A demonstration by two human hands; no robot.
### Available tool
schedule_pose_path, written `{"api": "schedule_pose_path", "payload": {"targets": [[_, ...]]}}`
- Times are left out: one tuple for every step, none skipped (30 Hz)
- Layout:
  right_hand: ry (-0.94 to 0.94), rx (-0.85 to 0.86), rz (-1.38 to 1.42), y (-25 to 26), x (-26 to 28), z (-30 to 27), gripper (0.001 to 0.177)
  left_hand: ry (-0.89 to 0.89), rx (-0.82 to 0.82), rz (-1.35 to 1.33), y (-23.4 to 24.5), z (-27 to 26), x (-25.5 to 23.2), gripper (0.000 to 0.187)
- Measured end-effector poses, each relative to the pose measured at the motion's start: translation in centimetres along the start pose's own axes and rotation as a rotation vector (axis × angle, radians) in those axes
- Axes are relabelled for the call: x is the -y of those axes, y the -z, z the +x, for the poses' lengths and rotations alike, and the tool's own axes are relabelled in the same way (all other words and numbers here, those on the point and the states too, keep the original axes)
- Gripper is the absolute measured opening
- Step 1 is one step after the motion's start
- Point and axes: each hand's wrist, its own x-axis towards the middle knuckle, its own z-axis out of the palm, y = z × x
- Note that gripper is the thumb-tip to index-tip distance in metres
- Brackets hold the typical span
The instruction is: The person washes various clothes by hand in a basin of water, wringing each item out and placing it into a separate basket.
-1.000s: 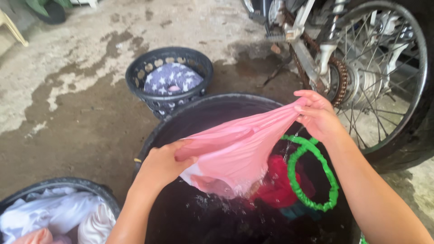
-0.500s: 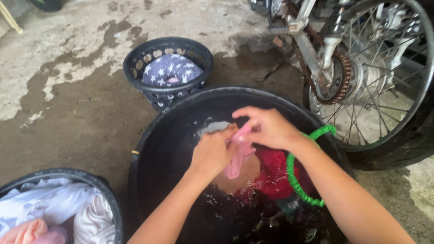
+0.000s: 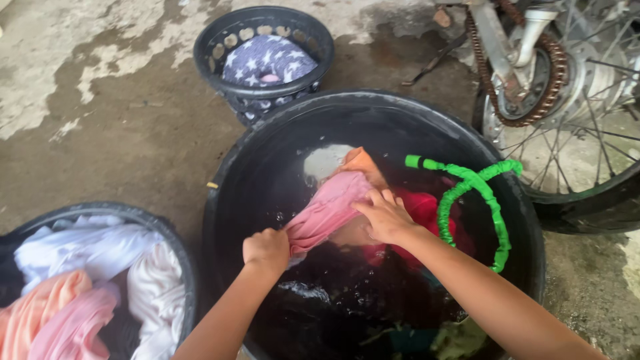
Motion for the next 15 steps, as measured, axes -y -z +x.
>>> {"api": "schedule_pose_path", "payload": {"targets": [[0.003,-0.005,-0.008,-0.3,0.1,0.0,0.063,0.004,0.023,0.062,-1.0,0.0,0.2,0.058],[0.013,-0.001,-0.009,-1.0,0.2,0.1,0.063,0.014,0.026,0.059,-2.2,0.2,0.5,0.058],[0.045,-0.029,-0.02,-1.9,0.1,0.4,0.063,-0.022,0.015,0.083,-3.9,0.4,0.7,0.043],[0.079,-0.059,-0.029,-2.8,-0.1,0.9,0.065,-0.056,0.003,0.109,-5.4,0.8,1.1,0.033],[0.09,-0.057,-0.028,-3.7,-0.5,1.6,0.065,-0.045,0.005,0.107,-6.9,1.4,1.6,0.033],[0.146,-0.109,-0.031,-4.5,-1.1,2.4,0.058,-0.018,0.01,-0.02,-8.3,2.1,2.1,0.03],[0.202,-0.162,-0.034,-5.2,-1.7,3.1,0.051,0.01,0.014,-0.148,-9.3,2.8,2.6,0.028],[0.214,-0.16,-0.037,-5.6,-2.4,4.0,0.051,0.02,0.012,-0.153,-9.9,3.7,3.3,0.028],[0.121,-0.125,0.146,-5.6,-3.1,5.0,0.032,-0.038,-0.094,-0.195,-10.1,4.4,4.1,0.026],[0.031,-0.082,0.326,-5.5,-3.6,5.9,0.017,-0.091,-0.202,-0.233,-10.2,4.6,4.8,0.029],[0.044,-0.077,0.324,-4.8,-4.3,6.5,0.017,-0.077,-0.203,-0.237,-9.8,4.5,5.2,0.029],[0.081,-0.05,0.636,-3.8,-4.8,6.8,0.017,-0.07,-0.316,-0.431,-9.0,4.2,5.6,0.027],[0.115,-0.018,0.948,-2.8,-4.4,6.9,0.016,-0.062,-0.431,-0.623,-8.0,3.4,5.7,0.026],[0.124,-0.01,0.942,-1.7,-3.5,6.8,0.016,-0.133,-0.45,-0.825,-7.0,2.3,4.8,0.024],[0.106,0.025,1.137,-0.6,-2.1,6.4,0.015,-0.205,-0.468,-1.027,-6.2,1.1,3.4,0.028]]}}
